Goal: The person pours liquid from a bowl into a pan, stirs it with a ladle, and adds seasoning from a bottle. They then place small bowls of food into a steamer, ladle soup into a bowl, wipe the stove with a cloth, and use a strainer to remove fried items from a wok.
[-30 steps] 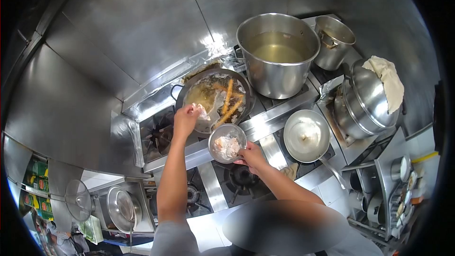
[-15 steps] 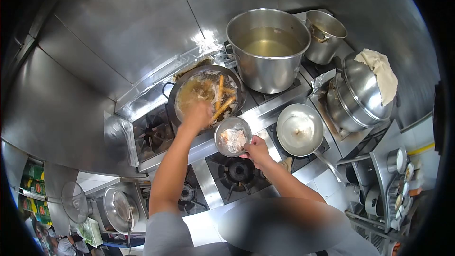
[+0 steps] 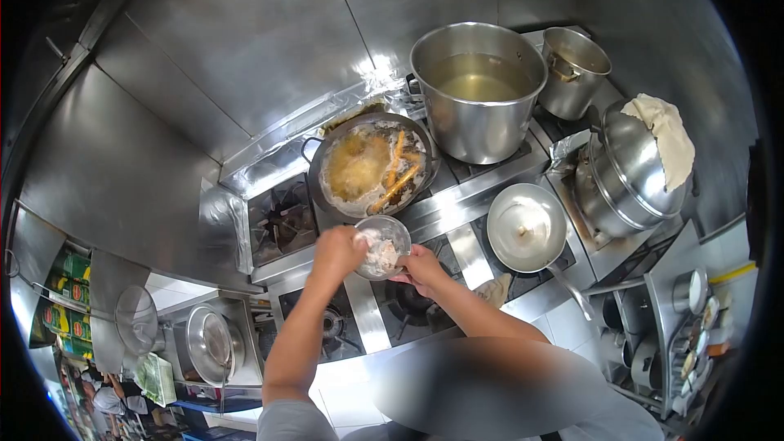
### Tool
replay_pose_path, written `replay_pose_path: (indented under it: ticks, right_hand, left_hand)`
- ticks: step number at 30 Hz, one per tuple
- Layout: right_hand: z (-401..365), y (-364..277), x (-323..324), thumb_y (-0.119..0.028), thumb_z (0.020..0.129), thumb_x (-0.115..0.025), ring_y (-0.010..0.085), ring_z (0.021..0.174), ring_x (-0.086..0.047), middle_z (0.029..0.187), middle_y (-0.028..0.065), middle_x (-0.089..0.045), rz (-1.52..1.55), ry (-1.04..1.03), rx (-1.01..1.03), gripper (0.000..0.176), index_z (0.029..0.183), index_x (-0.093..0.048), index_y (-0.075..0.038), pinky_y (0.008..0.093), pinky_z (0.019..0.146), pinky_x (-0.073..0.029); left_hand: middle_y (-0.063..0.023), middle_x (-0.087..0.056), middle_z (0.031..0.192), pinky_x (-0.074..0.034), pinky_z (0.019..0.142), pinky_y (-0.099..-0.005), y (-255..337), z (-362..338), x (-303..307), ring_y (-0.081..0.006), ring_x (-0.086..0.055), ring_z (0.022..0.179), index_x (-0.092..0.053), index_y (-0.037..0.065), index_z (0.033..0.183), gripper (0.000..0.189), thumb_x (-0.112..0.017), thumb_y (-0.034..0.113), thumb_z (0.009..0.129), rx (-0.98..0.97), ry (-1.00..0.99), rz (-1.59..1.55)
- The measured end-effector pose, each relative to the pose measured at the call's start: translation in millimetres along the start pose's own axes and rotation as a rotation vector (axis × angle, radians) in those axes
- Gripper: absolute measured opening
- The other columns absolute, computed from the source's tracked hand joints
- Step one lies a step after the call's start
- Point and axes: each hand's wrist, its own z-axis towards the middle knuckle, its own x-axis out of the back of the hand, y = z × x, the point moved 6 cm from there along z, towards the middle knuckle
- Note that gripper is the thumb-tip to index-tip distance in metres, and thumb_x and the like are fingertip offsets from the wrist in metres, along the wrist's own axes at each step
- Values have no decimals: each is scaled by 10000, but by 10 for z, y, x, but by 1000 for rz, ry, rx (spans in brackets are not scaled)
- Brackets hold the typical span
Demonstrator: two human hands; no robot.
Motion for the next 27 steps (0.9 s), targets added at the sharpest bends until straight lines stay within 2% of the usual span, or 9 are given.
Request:
replay_pose_path:
  ticks: [5, 10, 14, 16, 18, 19, 20, 23, 27]
  right_hand:
    - [38, -75, -51, 21, 843, -570, 242, 863, -716, 1019, 132, -675, -24, 46, 40, 249, 1090, -578, -8, 362, 719, -638]
    - [32, -47, 195, 13, 869, -539, 221, 888, -720, 1091, 129, -689, -61, 89, 15, 311, 1178, -544, -27, 350, 745, -633]
    - [-15, -91, 389, 16, 851, -566, 216, 850, -701, 997, 105, -666, -24, 139, 50, 230, 1073, -554, -44, 377, 749, -631]
    - [-23, -75, 505, 20, 832, -590, 208, 803, -688, 908, 82, -645, -9, 168, 59, 169, 978, -564, -59, 393, 737, -633]
    - [-11, -99, 526, 19, 852, -578, 200, 850, -686, 938, 72, -647, -126, 177, 98, 233, 1078, -542, -28, 387, 764, -629]
    - [-36, -116, 507, 30, 831, -612, 170, 806, -662, 844, 42, -584, -165, 187, 133, 144, 922, -530, -45, 369, 703, -635]
    - [-61, -84, 455, 30, 831, -612, 170, 806, -662, 844, 42, -584, -164, 180, 128, 144, 922, -530, -45, 369, 703, -635]
    - [-111, -60, 247, 51, 815, -629, 153, 754, -638, 794, 37, -541, -373, 180, 250, 201, 787, -468, -65, 339, 624, -633]
    - [-84, 86, 126, 71, 812, -625, 157, 704, -625, 777, 53, -542, -462, 161, 309, 251, 745, -430, -73, 325, 576, -629]
  left_hand:
    - [-252, -688, 871, -538, 765, -493, -430, 688, 447, -437, -665, 852, -711, 15, 835, 201, -657, 200, 779, 186, 88, -101]
    - [-268, -702, 936, -558, 829, -482, -1497, 1465, -535, -430, -687, 917, -716, -14, 902, 227, -662, 174, 787, 305, 38, 233]
    - [-278, -700, 976, -563, 848, -478, -1641, 1566, -766, -425, -691, 943, -712, -31, 934, 224, -662, 144, 802, 302, -5, 251]
    - [-253, -707, 937, -557, 822, -497, -1389, 1574, -594, -399, -701, 919, -736, 20, 910, 159, -621, 100, 836, 267, -5, 264]
    - [-219, -708, 867, -561, 782, -471, -710, 1314, -285, -363, -705, 857, -735, 24, 829, 126, -662, 125, 817, 88, -3, 164]
    - [-219, -708, 882, -556, 778, -473, -402, 1116, -298, -361, -702, 858, -737, 28, 839, 154, -680, 169, 815, -18, -132, 6]
    - [-220, -708, 897, -552, 774, -475, -127, 861, -395, -358, -699, 859, -739, 32, 850, 189, -698, 213, 812, -118, -258, -151]
    - [-250, -699, 952, -534, 839, -495, 39, 173, -1071, -416, -681, 903, -741, 28, 928, 327, -720, 326, 794, 65, -465, 60]
    - [-267, -692, 983, -527, 861, -500, -42, -347, -1185, -440, -668, 939, -729, 11, 948, 337, -718, 301, 776, 191, -258, -89]
